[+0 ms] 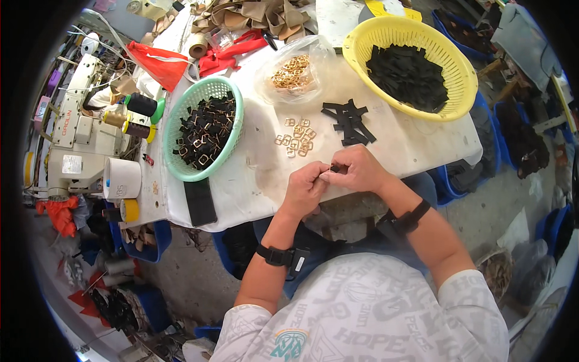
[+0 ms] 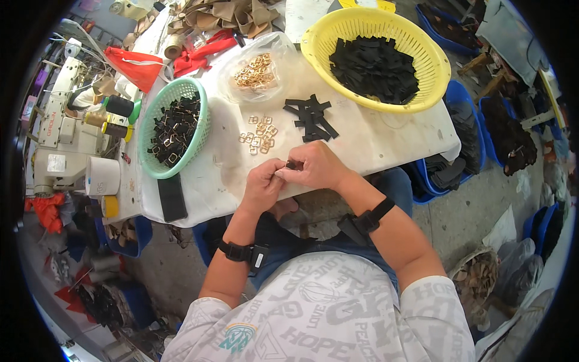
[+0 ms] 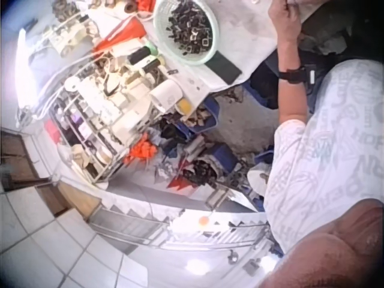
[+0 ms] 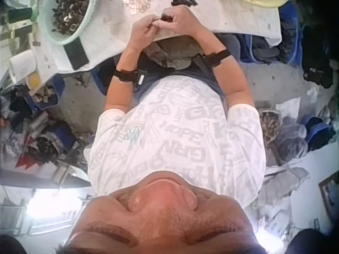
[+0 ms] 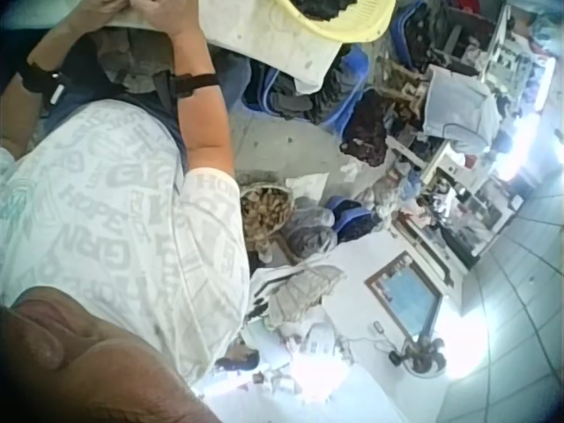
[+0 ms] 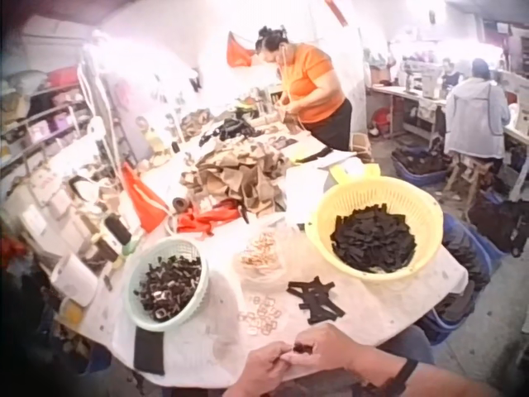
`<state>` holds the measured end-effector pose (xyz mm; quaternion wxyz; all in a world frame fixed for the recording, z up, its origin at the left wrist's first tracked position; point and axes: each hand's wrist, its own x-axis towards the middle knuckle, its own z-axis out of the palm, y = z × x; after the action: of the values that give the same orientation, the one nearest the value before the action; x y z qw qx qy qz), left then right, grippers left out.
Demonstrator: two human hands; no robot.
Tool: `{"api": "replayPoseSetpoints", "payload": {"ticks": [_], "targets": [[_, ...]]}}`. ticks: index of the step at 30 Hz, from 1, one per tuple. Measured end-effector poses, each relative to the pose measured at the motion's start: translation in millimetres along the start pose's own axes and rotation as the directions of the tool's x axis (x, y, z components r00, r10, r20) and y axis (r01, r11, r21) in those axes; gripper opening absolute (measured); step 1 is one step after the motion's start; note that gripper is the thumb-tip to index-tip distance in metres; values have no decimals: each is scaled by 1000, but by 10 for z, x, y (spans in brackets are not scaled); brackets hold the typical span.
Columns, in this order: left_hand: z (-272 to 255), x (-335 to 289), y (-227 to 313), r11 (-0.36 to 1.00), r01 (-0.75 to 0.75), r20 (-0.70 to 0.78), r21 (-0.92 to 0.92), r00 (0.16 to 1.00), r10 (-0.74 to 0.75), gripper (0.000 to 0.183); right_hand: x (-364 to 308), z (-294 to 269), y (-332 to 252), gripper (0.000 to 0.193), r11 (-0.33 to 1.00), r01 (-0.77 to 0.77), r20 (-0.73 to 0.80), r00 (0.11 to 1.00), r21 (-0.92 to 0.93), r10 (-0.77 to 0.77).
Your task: Manually attaching buckles and small hardware to shoe components.
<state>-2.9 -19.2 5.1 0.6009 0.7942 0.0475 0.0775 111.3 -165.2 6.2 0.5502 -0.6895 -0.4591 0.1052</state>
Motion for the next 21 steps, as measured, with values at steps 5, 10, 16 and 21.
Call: {"api": "replayPoseSetpoints", "payload": {"ticks": [5, 10, 16, 21], "targets": [[2, 7, 8, 999, -31, 11, 18, 999, 31, 7, -14, -6, 23, 31, 1000, -20, 3, 1000, -10, 20], [-23, 19, 19, 998, -55, 36, -11, 998, 56, 7, -21, -7, 9, 31, 1000, -17, -24, 1000, -22, 16], [-55, 13, -2, 998, -48, 51, -42, 997, 51, 10, -29, -6, -10, 31, 1000, 2, -63, 998, -28, -4], [-83, 13, 7, 998, -57, 54, 12, 997, 56, 9, -42, 9, 37, 31, 999, 31, -86, 996, -44, -35]]}}
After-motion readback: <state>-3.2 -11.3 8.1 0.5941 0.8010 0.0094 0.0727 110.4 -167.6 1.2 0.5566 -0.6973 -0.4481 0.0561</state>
